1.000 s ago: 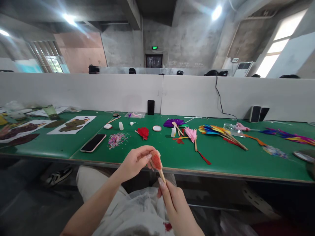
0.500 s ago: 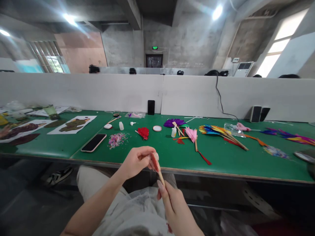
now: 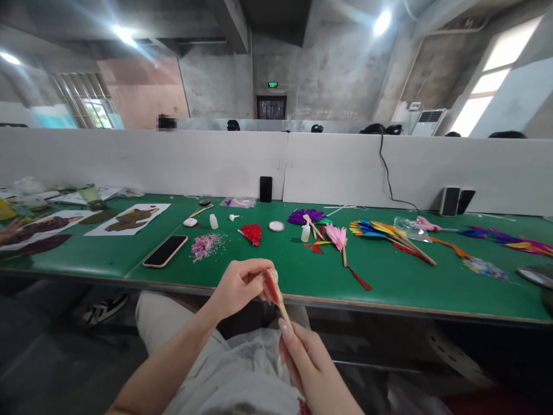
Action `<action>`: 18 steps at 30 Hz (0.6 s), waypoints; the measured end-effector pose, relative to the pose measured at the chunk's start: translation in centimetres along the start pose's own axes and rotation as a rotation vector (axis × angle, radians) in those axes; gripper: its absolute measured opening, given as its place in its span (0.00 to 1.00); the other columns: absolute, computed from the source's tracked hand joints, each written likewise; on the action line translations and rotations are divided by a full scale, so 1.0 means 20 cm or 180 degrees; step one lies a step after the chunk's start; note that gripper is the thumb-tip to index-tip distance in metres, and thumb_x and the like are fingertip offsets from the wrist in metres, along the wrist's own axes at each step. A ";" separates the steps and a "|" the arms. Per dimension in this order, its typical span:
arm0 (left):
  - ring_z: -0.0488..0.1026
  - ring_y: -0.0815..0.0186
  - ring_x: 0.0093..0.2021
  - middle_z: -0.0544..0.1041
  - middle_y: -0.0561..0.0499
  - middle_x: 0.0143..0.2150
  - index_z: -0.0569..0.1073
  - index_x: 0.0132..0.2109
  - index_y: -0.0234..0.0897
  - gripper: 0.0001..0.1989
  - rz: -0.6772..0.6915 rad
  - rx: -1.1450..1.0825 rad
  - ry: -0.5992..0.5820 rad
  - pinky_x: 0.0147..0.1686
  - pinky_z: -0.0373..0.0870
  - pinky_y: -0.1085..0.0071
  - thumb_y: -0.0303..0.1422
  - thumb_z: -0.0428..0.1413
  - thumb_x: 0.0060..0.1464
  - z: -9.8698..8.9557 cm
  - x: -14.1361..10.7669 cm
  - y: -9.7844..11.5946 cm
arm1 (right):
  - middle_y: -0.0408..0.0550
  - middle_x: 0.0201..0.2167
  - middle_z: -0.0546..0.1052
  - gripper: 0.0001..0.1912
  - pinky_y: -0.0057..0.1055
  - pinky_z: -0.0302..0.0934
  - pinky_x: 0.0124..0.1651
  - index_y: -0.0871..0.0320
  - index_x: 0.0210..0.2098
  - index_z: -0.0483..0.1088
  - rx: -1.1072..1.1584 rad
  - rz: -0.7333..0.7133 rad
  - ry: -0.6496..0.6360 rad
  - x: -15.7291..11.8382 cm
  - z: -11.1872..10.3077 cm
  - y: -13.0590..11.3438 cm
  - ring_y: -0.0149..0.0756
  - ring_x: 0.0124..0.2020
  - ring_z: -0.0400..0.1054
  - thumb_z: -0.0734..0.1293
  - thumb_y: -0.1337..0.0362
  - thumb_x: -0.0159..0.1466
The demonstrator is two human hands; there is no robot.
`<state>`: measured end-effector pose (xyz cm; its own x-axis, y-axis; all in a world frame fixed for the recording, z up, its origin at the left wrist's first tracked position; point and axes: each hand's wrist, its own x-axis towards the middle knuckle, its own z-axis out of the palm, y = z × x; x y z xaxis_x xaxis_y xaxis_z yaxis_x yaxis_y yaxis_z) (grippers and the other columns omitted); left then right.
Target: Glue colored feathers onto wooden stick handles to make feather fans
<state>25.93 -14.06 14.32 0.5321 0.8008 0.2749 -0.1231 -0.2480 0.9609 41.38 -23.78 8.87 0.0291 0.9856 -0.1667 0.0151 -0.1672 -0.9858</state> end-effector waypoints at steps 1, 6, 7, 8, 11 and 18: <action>0.74 0.72 0.26 0.76 0.56 0.25 0.69 0.27 0.36 0.13 0.0027 0.0005 -0.0021 0.28 0.71 0.77 0.19 0.42 0.45 0.00 0.00 0.01 | 0.40 0.18 0.65 0.23 0.22 0.52 0.19 0.58 0.27 0.67 0.0126 0.0093 -0.0077 0.00 0.00 0.00 0.26 0.19 0.57 0.66 0.42 0.54; 0.75 0.71 0.28 0.78 0.54 0.28 0.72 0.32 0.35 0.14 0.0086 0.0037 -0.0039 0.29 0.70 0.78 0.20 0.43 0.50 0.00 0.00 0.01 | 0.29 0.08 0.45 0.26 0.21 0.32 0.13 0.57 0.19 0.57 0.0722 0.0357 -0.0530 0.02 0.02 -0.02 0.19 0.11 0.36 0.64 0.40 0.54; 0.75 0.71 0.28 0.78 0.53 0.28 0.73 0.34 0.35 0.15 0.0086 0.0008 -0.0054 0.29 0.71 0.78 0.21 0.43 0.51 -0.01 0.00 0.01 | 0.29 0.08 0.44 0.26 0.22 0.31 0.13 0.56 0.20 0.57 0.0777 0.0338 -0.0585 0.02 0.02 -0.02 0.19 0.10 0.34 0.64 0.40 0.54; 0.75 0.71 0.28 0.78 0.53 0.29 0.74 0.37 0.35 0.16 0.0084 -0.0018 -0.0076 0.29 0.71 0.77 0.21 0.43 0.51 -0.01 0.00 0.00 | 0.28 0.07 0.44 0.26 0.22 0.30 0.13 0.56 0.20 0.57 0.0813 0.0313 -0.0619 0.02 0.01 -0.02 0.19 0.10 0.34 0.63 0.40 0.55; 0.75 0.70 0.28 0.79 0.50 0.31 0.74 0.45 0.34 0.17 0.0014 -0.0009 -0.0078 0.30 0.72 0.75 0.23 0.44 0.53 -0.03 0.00 -0.02 | 0.28 0.07 0.45 0.25 0.23 0.30 0.14 0.57 0.21 0.58 0.0858 0.0267 -0.0691 0.02 0.01 -0.03 0.19 0.10 0.33 0.62 0.42 0.57; 0.75 0.65 0.33 0.77 0.45 0.37 0.70 0.51 0.33 0.19 -0.0080 -0.0116 -0.0217 0.28 0.71 0.72 0.38 0.43 0.60 -0.05 -0.02 0.00 | 0.30 0.10 0.46 0.26 0.25 0.29 0.17 0.58 0.21 0.59 0.0698 0.0202 -0.0610 0.02 0.02 -0.02 0.20 0.12 0.35 0.61 0.41 0.58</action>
<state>24.91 -13.84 14.32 0.5911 0.7673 0.2489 -0.1387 -0.2072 0.9684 41.03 -23.22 9.27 -0.1665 0.9638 -0.2083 -0.1977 -0.2396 -0.9505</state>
